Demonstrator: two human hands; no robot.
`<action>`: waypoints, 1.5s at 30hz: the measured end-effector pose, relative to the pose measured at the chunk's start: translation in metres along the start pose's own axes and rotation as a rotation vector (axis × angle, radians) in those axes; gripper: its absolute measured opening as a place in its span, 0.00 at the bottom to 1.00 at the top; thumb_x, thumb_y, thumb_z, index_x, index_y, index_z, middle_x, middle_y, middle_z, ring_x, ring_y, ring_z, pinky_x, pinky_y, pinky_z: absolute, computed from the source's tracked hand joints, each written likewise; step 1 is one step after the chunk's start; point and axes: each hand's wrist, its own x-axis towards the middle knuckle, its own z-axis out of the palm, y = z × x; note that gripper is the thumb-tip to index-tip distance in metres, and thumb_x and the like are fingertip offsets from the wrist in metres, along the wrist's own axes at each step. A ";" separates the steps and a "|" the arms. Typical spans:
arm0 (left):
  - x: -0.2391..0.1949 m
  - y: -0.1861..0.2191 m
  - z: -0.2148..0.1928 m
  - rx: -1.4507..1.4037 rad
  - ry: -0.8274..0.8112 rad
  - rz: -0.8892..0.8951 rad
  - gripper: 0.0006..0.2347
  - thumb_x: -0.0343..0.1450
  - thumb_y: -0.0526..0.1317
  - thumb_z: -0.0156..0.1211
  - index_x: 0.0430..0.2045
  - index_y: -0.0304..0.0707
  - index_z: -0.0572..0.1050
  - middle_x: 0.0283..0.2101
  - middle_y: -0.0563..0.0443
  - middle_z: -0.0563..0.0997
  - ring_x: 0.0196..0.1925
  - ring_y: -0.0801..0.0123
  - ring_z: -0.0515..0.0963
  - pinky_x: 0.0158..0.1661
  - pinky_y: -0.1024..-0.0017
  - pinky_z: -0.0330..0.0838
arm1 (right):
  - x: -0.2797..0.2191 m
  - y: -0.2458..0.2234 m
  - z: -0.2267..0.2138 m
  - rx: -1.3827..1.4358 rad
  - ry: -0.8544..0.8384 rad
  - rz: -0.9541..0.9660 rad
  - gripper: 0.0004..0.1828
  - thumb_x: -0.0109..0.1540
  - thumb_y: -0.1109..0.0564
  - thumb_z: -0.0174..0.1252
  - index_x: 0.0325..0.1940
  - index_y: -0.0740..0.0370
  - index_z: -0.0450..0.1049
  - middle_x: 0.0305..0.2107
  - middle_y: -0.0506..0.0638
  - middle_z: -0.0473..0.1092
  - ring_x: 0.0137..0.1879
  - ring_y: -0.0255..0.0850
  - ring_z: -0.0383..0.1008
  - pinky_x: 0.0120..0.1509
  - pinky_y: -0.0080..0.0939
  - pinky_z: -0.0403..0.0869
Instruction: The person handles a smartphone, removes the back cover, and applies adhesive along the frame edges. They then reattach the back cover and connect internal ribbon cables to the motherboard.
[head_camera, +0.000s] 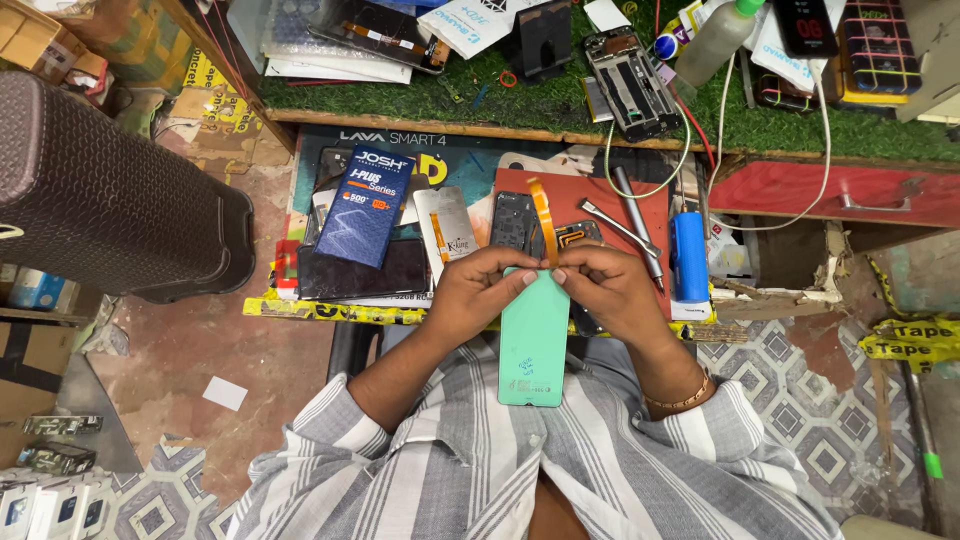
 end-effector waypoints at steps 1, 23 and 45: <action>0.000 0.000 0.000 -0.020 -0.009 0.040 0.08 0.75 0.33 0.62 0.45 0.28 0.78 0.44 0.47 0.85 0.40 0.77 0.82 0.39 0.80 0.77 | -0.001 0.000 0.000 -0.021 0.006 -0.008 0.06 0.66 0.64 0.61 0.45 0.70 0.79 0.40 0.49 0.74 0.43 0.30 0.73 0.46 0.29 0.71; -0.011 -0.016 0.003 0.180 -0.097 0.200 0.07 0.74 0.32 0.65 0.44 0.35 0.80 0.43 0.52 0.85 0.39 0.81 0.82 0.37 0.82 0.77 | -0.030 0.013 -0.011 -0.169 -0.022 -0.114 0.10 0.63 0.65 0.61 0.48 0.66 0.80 0.46 0.52 0.75 0.45 0.35 0.76 0.47 0.32 0.75; -0.015 -0.022 -0.008 -0.014 -0.242 0.156 0.10 0.76 0.31 0.52 0.50 0.28 0.76 0.50 0.45 0.82 0.51 0.71 0.82 0.51 0.74 0.76 | -0.036 0.021 -0.006 -0.144 -0.004 -0.157 0.11 0.64 0.64 0.57 0.49 0.67 0.80 0.45 0.55 0.79 0.52 0.43 0.80 0.57 0.39 0.77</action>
